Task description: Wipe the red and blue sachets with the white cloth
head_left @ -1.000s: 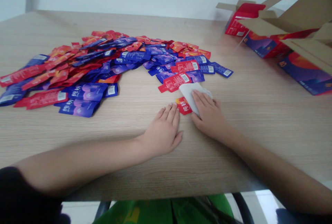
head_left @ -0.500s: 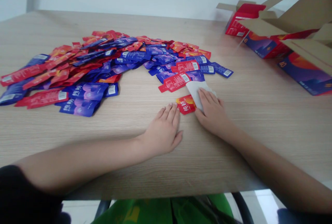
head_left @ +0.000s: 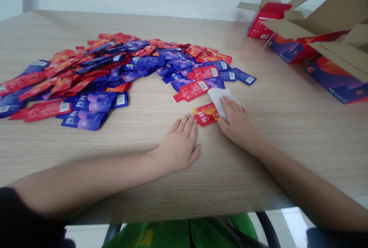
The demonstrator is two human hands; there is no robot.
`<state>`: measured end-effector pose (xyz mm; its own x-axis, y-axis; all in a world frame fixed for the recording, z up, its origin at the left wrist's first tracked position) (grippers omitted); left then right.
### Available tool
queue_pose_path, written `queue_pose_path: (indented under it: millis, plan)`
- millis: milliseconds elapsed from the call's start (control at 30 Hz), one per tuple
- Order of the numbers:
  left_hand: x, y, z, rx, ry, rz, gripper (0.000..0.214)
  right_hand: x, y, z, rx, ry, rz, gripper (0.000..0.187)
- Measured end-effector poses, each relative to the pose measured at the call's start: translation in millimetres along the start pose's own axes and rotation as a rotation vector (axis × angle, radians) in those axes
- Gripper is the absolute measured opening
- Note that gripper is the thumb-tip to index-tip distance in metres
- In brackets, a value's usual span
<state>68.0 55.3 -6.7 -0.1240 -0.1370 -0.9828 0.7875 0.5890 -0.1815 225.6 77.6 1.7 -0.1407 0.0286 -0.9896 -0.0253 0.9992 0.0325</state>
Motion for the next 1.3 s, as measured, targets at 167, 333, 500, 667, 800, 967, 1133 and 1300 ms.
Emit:
queue_pose_path:
  millis: [167,333,500,667,800,967,1133,1300]
  plan:
    - [1.0,-0.4,0.2,-0.001,0.004,0.014,0.069,8.3,-12.2,-37.0,-0.180,-0.057,0.000,0.061]
    - [0.3,-0.4,-0.1,0.003,-0.006,0.025,0.069,6.5,-12.0,-38.0,-0.211,-0.045,-0.025,0.063]
    - [1.1,0.4,0.1,0.002,0.001,0.011,0.069,3.5,-3.0,-9.5,-0.049,-0.042,0.007,0.062]
    - [1.6,0.6,-0.7,-0.003,-0.007,0.027,0.068,9.7,-18.4,-51.9,-0.309,-0.042,-0.024,0.063]
    - [1.3,0.0,-0.3,-0.001,-0.012,0.014,0.069,5.7,-10.1,-33.8,-0.208,-0.005,-0.043,0.063]
    - [1.9,0.0,0.6,-0.002,-0.012,-0.008,0.070,3.6,-1.9,-7.2,-0.037,0.002,0.015,0.063]
    - [1.5,0.3,-0.3,-0.006,-0.018,0.014,0.069,9.2,-17.7,-51.3,-0.282,0.003,-0.026,0.063]
    - [1.4,0.1,0.1,-0.005,-0.007,-0.006,0.070,4.5,-6.2,-19.8,-0.124,0.001,-0.026,0.064]
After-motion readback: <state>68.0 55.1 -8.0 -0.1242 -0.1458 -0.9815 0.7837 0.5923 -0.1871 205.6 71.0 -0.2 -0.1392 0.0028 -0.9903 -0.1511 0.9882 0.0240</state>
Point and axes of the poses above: each hand's wrist, its own y-axis towards the middle knuckle, its own x-axis out of the palm, z = x × y, the point moved 7 cm from there along y, towards the middle knuckle, and after that the axes turned 9 degrees about -z, right-handed, at the moved point
